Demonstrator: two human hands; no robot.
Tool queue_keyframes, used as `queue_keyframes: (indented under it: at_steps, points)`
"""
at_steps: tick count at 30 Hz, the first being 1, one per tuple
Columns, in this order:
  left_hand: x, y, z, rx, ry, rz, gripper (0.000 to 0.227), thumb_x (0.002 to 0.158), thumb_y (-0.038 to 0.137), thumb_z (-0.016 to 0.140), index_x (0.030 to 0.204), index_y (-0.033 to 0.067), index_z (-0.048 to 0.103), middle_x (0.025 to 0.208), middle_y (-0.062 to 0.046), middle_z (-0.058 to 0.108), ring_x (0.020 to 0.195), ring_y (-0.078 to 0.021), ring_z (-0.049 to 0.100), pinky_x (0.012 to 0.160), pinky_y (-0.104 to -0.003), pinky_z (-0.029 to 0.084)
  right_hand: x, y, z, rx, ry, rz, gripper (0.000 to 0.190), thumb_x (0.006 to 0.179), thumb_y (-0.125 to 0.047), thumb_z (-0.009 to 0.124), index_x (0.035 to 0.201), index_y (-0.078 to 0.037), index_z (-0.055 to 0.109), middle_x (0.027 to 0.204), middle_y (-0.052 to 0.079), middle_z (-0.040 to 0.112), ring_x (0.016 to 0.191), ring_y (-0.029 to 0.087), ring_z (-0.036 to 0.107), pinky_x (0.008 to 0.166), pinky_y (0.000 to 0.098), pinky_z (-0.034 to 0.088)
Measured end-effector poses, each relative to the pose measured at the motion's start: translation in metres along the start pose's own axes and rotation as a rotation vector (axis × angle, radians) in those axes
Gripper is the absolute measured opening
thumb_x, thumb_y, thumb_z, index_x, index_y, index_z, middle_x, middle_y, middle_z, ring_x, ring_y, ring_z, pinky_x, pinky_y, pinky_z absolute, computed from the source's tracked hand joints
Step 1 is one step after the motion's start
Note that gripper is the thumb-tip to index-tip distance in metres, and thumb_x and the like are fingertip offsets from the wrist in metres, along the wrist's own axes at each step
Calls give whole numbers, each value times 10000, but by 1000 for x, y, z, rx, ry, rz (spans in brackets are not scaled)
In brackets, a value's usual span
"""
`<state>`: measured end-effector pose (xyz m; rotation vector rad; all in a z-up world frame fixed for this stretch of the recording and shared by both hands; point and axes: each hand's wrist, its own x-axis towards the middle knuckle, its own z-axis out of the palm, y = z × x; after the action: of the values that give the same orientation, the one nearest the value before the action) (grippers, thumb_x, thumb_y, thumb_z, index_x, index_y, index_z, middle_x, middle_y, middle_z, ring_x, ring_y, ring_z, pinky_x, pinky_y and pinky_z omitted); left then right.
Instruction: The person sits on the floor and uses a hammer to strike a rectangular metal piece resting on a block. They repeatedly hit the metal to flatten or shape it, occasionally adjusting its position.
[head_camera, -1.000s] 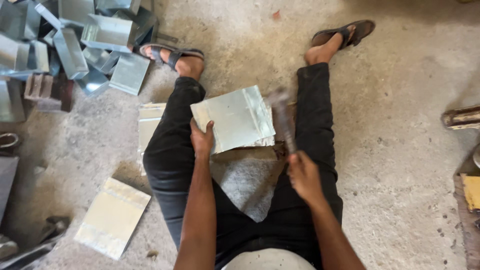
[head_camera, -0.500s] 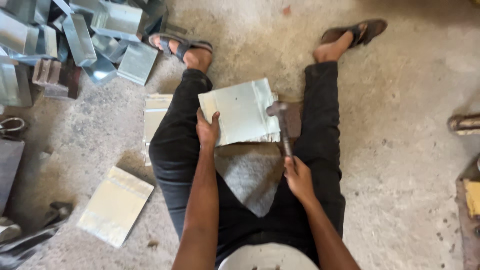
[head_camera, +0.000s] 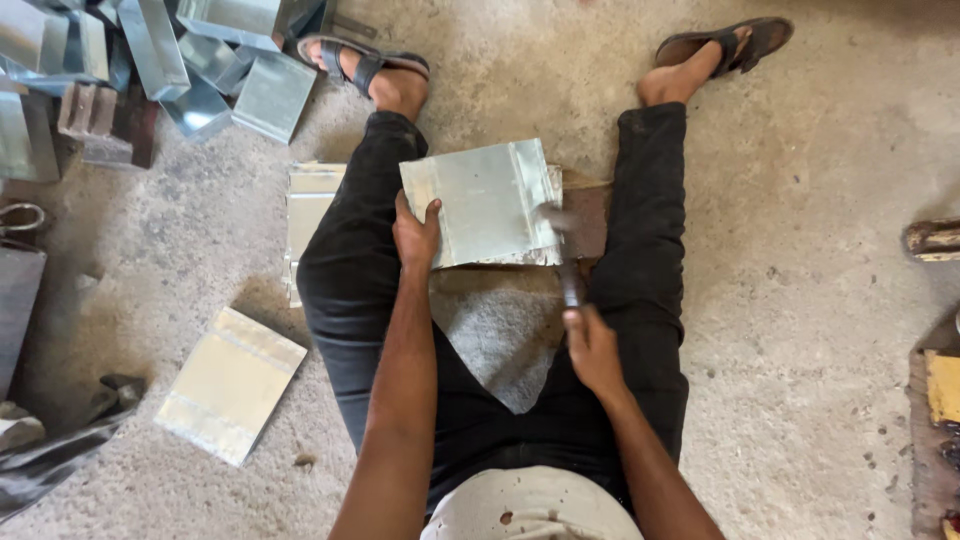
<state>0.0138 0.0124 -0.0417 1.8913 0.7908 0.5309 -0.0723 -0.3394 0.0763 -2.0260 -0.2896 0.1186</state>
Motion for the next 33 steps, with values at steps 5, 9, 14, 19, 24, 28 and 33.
queue_keyframes:
  at_steps: [5,9,14,19,24,28,33]
  points:
    - [7,6,-7,-26,3,-52,729,893,296,802,1447,-34,463,1247,-285,681,1163,-402,676,969,-437,529,9,-45,-20,375,-78,382,472,1040,-498,494,889,-55,556,601,-4,489,452,104,428,382,255,337]
    - [-4,13,-8,-83,1,-65,661,907,271,785,1417,-32,494,1239,-266,704,1146,-376,706,968,-421,545,-7,-91,-58,502,69,71,497,1054,-560,455,943,-86,549,635,-19,480,475,67,389,410,208,309]
    - [-4,21,-10,-69,14,-64,645,914,249,791,1410,-38,494,1222,-272,704,1125,-383,704,949,-412,542,-21,-49,-25,496,201,-148,457,1100,-500,446,970,-73,548,722,-9,493,564,90,410,489,236,295]
    - [-5,14,-6,-76,13,-68,644,908,250,784,1408,-31,491,1213,-269,707,1121,-378,709,943,-411,544,-4,-17,12,-94,-61,107,432,1097,-403,506,901,-34,614,650,-15,570,559,80,548,508,243,421]
    - [0,7,-4,-58,34,-103,625,926,274,771,1407,-23,504,1213,-269,709,1116,-392,707,939,-422,547,-14,-72,-36,284,-63,165,447,1066,-435,470,919,-33,602,604,9,506,474,58,420,415,247,325]
    - [-3,10,-9,-39,29,-88,634,920,276,770,1402,-28,492,1203,-278,704,1107,-409,703,924,-435,548,-11,-78,-46,172,57,-238,486,1131,-464,367,842,-107,526,606,-48,480,477,19,418,444,217,288]
    - [-7,20,-11,50,47,-19,653,956,346,740,1419,-27,470,1140,-298,719,1043,-435,726,879,-453,583,-17,-25,9,162,-104,244,447,1066,-453,459,868,-61,543,576,-18,485,453,46,448,400,233,356]
